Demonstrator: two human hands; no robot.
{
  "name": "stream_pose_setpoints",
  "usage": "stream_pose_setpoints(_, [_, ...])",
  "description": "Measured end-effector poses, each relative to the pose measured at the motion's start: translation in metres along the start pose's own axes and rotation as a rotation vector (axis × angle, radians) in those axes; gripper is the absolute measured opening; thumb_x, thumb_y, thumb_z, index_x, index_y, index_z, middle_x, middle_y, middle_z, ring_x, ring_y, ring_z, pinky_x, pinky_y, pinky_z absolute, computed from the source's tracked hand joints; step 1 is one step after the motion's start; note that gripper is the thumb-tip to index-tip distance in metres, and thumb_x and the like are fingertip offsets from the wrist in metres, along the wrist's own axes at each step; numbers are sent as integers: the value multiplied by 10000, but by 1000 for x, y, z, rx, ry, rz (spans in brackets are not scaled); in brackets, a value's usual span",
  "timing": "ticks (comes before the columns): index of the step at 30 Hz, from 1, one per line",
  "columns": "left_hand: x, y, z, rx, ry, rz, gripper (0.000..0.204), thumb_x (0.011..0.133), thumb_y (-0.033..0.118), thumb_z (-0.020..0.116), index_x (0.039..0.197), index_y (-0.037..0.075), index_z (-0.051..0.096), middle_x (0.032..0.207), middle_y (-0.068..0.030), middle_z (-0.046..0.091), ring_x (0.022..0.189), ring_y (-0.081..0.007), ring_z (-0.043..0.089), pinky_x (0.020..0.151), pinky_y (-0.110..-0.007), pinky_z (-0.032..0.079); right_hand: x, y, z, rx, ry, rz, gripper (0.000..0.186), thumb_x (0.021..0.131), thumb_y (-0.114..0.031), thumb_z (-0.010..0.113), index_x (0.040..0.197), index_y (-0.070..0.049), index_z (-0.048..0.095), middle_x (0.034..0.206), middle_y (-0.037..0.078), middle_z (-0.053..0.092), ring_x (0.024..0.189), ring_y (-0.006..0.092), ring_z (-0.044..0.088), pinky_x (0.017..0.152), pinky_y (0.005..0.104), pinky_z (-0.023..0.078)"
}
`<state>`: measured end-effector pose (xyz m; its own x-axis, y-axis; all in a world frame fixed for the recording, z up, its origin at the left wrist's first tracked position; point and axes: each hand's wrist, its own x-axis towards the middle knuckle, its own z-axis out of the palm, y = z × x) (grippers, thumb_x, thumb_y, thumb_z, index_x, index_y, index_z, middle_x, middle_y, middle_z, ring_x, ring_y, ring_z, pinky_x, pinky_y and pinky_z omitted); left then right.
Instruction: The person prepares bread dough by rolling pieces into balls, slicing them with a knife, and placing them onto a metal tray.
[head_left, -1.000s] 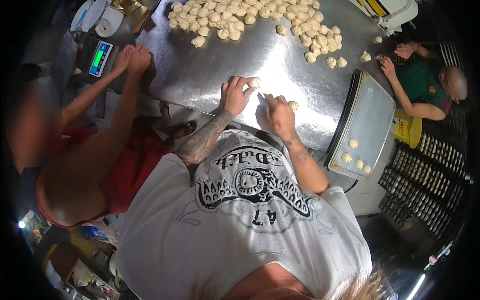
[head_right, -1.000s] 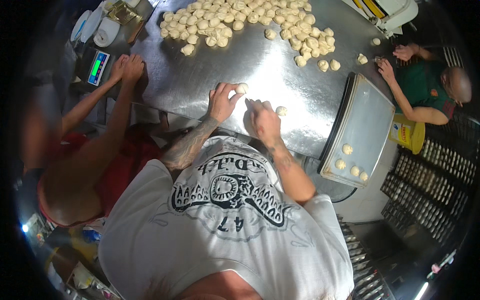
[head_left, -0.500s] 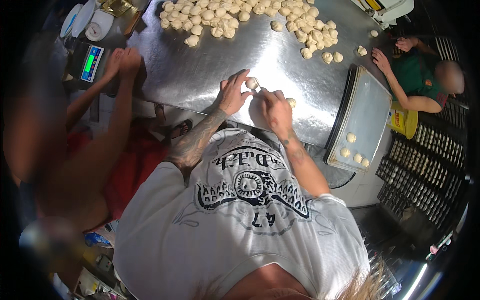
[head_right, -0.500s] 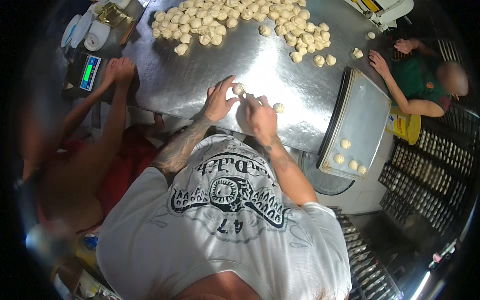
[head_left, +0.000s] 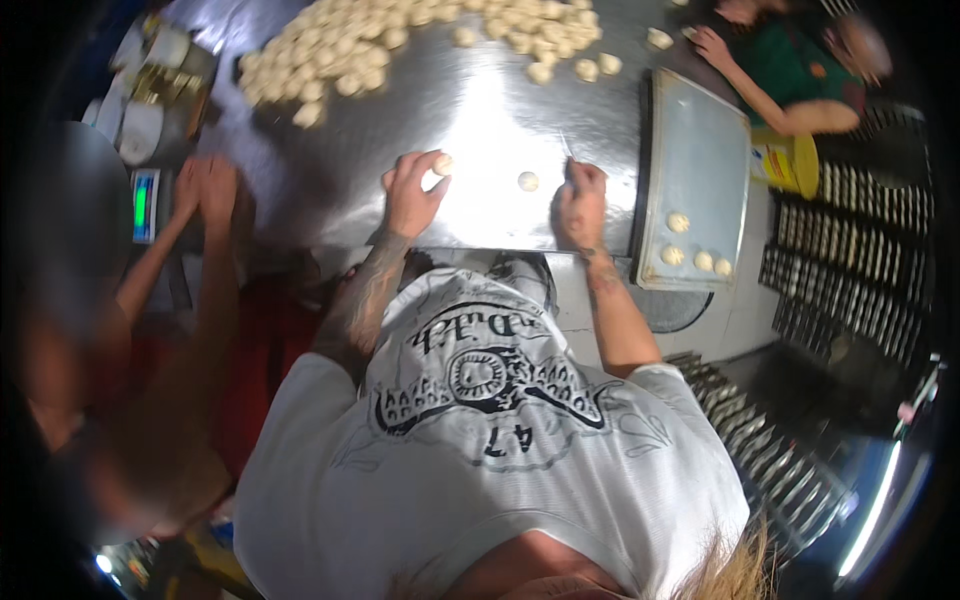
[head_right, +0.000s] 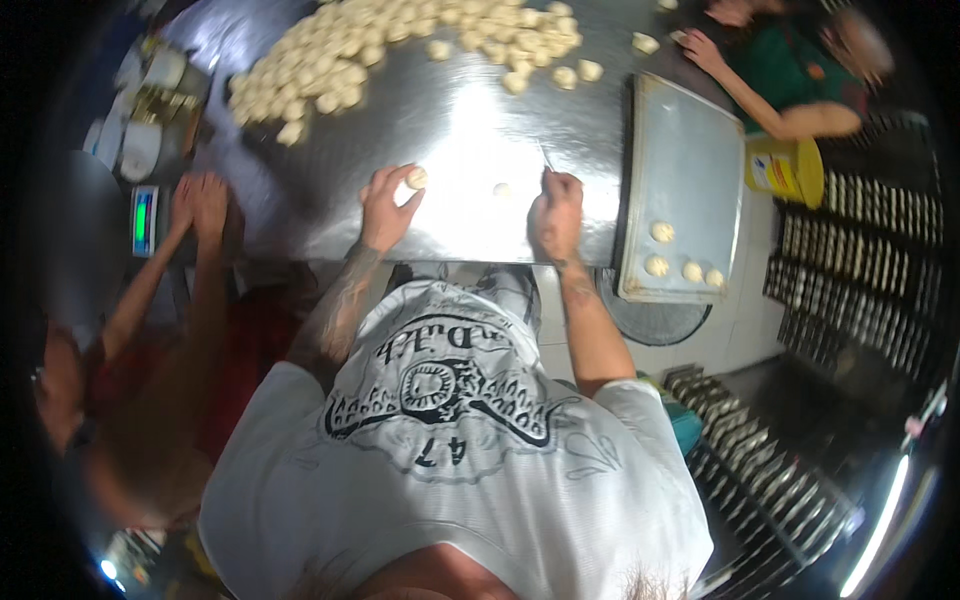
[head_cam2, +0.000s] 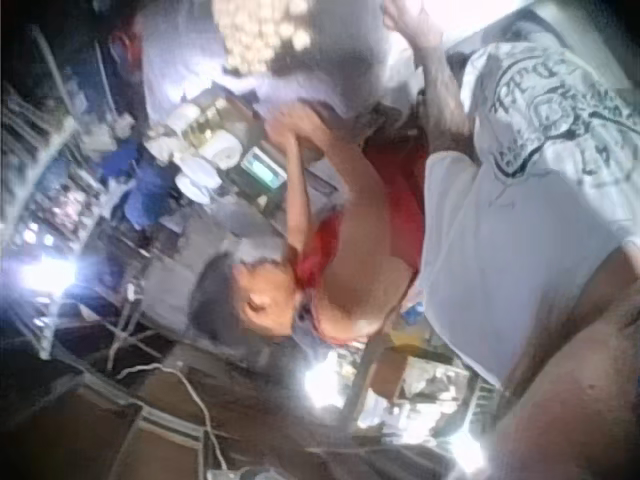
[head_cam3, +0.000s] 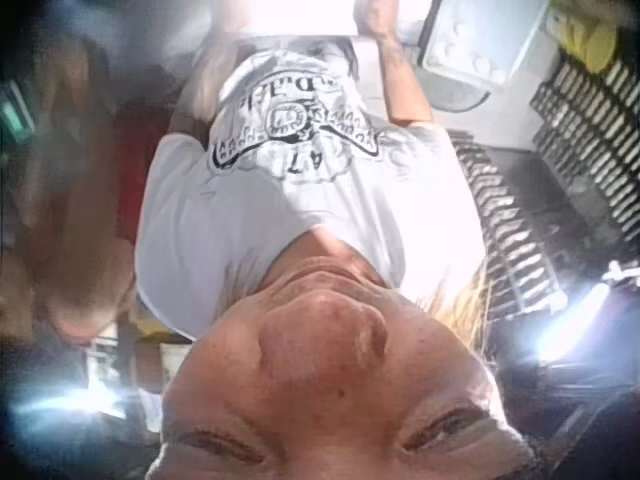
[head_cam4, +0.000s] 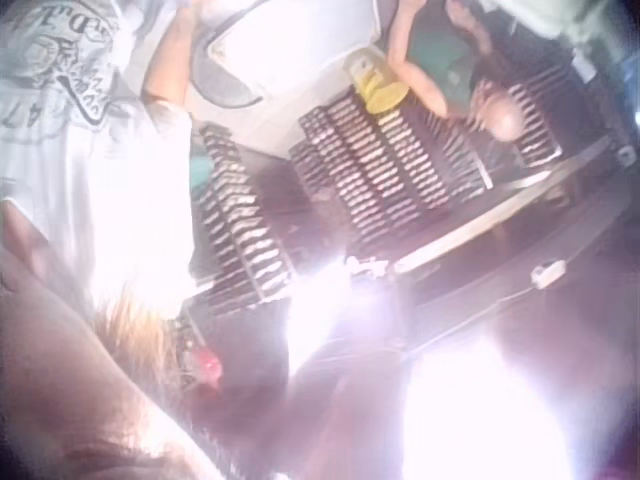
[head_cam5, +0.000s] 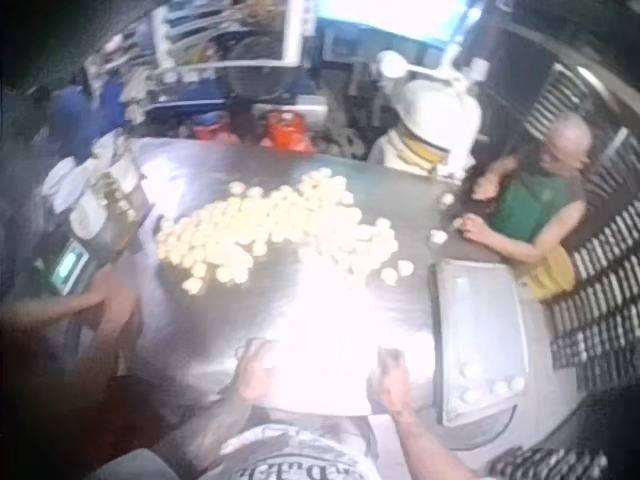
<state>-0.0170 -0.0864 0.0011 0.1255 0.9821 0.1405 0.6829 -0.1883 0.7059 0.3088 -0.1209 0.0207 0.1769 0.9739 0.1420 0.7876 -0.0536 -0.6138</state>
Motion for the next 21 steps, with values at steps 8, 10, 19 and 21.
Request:
stream_pose_setpoints(8, [-8,54,37,-272,17,-19,416,954,149,829,1316,34,661,1250,-135,641,1159,-290,630,1021,-405,510,-8,-6,31,205,-278,-244,439,889,-188,764,1298,-46,693,1228,184,658,1268,386,575,1062,489,499])
stream_pose_setpoints(10, [-10,94,58,-336,8,-71,406,964,143,822,1311,13,655,1287,-133,599,1181,-269,608,1027,-391,504,-12,-4,-7,364,-258,-197,392,911,-194,747,1260,-31,680,1157,175,654,1158,376,630,1010,467,518])
stream_pose_setpoints(19, [32,354,189,-289,-270,404,392,855,274,873,1174,86,744,1084,-105,723,1060,-288,686,1016,-442,436,-55,152,-271,80,313,220,404,900,-254,799,1231,-39,713,1163,176,722,1085,384,694,960,473,560])
stream_pose_setpoints(21, [38,396,221,-251,-298,491,403,875,334,843,1187,99,746,1086,-86,723,1042,-258,684,1012,-436,410,-46,174,-290,45,391,264,410,898,-262,816,1237,-52,721,1161,170,727,1074,381,697,949,476,563])
